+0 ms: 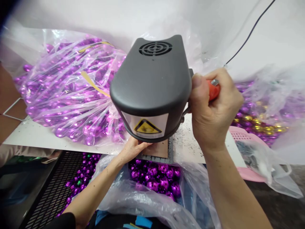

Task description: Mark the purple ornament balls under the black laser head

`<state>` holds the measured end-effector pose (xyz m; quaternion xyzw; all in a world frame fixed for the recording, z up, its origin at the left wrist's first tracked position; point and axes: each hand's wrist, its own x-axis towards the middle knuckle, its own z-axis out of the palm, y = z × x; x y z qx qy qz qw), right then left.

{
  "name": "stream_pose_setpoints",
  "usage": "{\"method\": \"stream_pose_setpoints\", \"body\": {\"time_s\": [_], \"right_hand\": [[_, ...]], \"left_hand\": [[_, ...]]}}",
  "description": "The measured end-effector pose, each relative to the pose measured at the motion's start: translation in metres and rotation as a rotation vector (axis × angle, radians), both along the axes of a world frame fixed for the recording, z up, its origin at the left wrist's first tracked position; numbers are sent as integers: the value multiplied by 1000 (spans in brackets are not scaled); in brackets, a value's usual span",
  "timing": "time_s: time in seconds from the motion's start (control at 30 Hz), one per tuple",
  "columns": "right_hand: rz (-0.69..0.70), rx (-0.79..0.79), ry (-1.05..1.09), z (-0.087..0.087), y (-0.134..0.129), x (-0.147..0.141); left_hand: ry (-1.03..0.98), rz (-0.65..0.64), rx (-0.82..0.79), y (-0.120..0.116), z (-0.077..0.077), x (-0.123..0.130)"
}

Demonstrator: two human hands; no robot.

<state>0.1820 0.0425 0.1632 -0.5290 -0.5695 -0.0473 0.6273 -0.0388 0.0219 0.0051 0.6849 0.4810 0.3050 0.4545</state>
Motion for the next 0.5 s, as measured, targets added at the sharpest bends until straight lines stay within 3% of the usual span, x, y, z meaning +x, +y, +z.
{"method": "stream_pose_setpoints", "body": {"time_s": [0.23, 0.4, 0.5], "right_hand": [[-8, 20, -14, 0, 0, 0], [6, 15, 13, -2, 0, 1], [34, -22, 46, -1, -1, 2]], "left_hand": [[148, -88, 196, -7, 5, 16], [251, 24, 285, -13, -7, 33], [212, 19, 288, -17, -14, 37]]}}
